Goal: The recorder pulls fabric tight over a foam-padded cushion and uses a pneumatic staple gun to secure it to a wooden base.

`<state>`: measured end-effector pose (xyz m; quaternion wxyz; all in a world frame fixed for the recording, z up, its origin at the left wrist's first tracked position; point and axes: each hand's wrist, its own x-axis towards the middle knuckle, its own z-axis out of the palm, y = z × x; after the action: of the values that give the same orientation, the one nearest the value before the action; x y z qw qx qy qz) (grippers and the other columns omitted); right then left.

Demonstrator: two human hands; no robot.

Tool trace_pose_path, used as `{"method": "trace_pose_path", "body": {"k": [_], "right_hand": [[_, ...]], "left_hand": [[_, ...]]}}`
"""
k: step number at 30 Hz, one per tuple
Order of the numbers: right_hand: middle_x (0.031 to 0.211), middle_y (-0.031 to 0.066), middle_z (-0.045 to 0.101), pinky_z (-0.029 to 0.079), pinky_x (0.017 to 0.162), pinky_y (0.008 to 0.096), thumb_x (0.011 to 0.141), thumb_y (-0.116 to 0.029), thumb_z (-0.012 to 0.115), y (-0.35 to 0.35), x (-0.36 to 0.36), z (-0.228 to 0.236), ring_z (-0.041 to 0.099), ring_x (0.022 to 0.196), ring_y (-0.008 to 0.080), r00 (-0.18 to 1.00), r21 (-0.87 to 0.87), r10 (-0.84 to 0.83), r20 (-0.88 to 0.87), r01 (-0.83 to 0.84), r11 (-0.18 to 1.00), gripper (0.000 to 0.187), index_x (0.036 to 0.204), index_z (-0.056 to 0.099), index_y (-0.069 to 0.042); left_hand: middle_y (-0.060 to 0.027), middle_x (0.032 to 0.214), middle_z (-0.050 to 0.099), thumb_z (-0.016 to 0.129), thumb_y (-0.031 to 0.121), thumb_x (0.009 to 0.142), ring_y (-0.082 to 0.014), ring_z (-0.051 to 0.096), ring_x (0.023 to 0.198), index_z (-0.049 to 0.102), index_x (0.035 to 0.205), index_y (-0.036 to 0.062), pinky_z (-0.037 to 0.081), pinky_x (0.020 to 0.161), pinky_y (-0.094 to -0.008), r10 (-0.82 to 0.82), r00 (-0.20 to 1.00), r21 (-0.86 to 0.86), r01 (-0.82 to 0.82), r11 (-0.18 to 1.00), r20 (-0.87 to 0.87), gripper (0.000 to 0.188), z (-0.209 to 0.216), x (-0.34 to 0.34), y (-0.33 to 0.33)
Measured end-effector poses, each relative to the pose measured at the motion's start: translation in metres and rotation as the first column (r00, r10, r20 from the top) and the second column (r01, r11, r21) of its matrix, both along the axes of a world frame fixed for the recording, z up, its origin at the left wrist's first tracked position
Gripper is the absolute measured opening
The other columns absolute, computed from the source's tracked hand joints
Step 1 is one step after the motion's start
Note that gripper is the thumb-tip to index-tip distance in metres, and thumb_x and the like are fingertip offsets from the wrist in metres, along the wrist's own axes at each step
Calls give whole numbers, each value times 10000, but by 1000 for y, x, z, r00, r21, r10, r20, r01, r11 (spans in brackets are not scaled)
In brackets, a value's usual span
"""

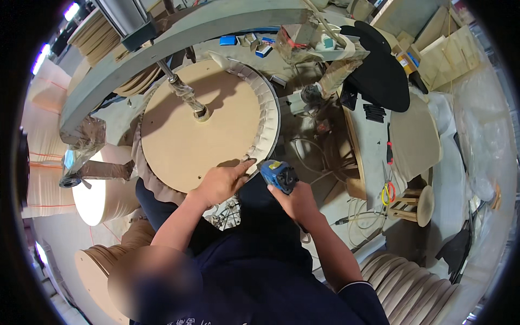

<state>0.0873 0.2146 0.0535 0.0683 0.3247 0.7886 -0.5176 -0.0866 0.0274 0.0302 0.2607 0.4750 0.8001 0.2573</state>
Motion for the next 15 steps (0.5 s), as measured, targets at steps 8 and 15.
{"method": "trace_pose_path", "body": {"k": [8,15], "right_hand": [[906,223,740,562,754,400,890,-296,779,-10,-6,10,728,918,392,980,134,197,-4,-195,972,366,1092,717,3],[919,243,731,566,767,420,885,-291,770,-16,-22,4,711,946,417,978,93,208,4,-207,974,382,1095,697,20]], "left_hand": [[-169,847,706,614,254,1006,-389,680,814,624,1006,51,544,758,-480,127,983,97,-115,989,-131,204,-30,-18,4],[-181,786,694,710,296,961,-379,673,751,646,925,40,534,701,-464,326,939,78,-336,939,112,267,-35,-21,13]]}}
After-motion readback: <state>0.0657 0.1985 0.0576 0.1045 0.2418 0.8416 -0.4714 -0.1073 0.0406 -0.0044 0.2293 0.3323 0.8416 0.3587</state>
